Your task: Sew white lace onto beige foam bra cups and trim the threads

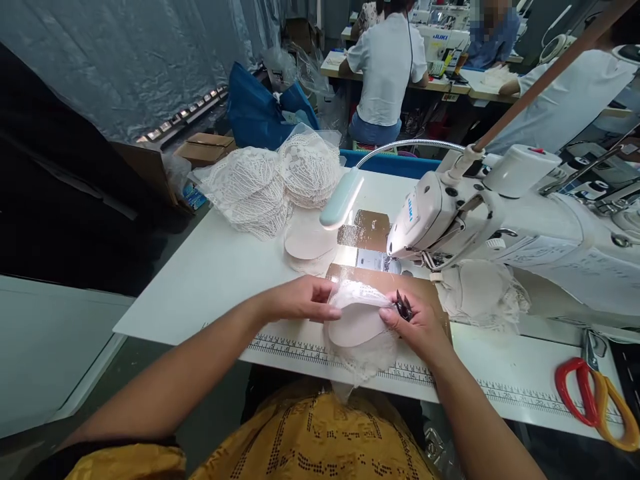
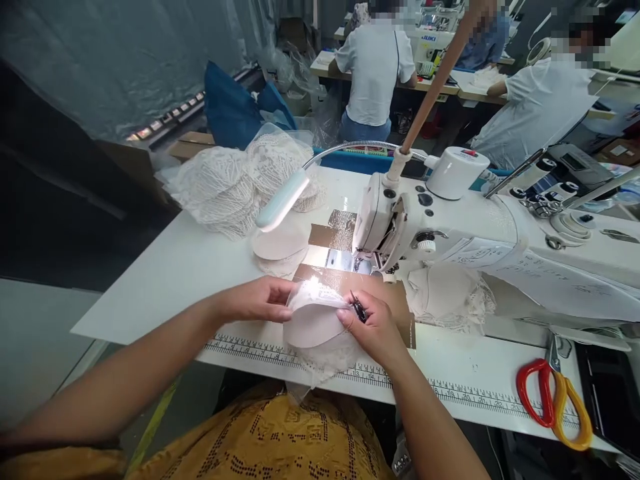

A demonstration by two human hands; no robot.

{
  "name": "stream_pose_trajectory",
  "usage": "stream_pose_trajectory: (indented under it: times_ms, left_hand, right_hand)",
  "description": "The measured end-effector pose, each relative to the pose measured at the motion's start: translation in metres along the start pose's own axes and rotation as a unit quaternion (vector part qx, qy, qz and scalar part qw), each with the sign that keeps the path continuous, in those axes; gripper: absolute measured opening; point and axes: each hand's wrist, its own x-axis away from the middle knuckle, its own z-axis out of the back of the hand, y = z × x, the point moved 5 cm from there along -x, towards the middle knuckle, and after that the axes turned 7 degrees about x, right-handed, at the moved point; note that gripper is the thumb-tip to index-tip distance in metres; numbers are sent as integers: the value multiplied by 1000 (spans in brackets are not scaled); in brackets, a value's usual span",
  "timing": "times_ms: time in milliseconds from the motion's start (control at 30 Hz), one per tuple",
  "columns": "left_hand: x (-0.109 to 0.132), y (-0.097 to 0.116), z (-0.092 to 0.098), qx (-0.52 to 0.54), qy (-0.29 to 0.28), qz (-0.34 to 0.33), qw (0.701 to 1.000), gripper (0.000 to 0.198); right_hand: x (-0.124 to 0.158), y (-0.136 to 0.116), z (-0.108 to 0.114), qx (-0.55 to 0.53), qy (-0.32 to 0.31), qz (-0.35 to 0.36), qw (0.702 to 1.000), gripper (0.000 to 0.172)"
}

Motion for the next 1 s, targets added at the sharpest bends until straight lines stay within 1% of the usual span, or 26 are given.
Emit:
stream_pose_trajectory:
  times_ms: [67,133,200,267,333,467,600,733,867,1000]
  left_hand:
    - [-12,-5,-12,80,21,-14,996,40]
    - [-22,-7,-19,105,59,-24,992,39]
    - [-26,-4,-21,82,83,-50,992,35]
    - [-27,0,-22,44,89,-83,992,29]
    - [-28,0,-21,15,92,-94,991,28]
    - [-29,-6,-20,-9,104,-72,992,30]
    - [-31,-10,-21,-2,112,-59,992,29]
    - [-32,-12,-24,5,106,-37,994,29]
    - [-31,-12,-25,4,104,-26,994,27]
    - [-31,-12,-24,-7,109,-27,994,27]
  right_hand:
    - [1,0,-6,2,-54,1,999,20]
    - [2,1,-8,3,-89,-1,996,22]
    - [3,1,-4,-5,-75,-6,997,28]
    - [3,-1,3,-7,-46,-7,999,33]
    - [2,-7,9,25,-30,16,999,35]
    - [-3,-21,8,102,-31,77,991,29]
    - [-7,-25,-1,96,-58,72,991,23]
    - [-9,-28,-6,79,-80,78,991,19]
    - [-10,-28,-9,72,-81,80,991,20]
    - [-10,-24,-10,75,-56,84,992,17]
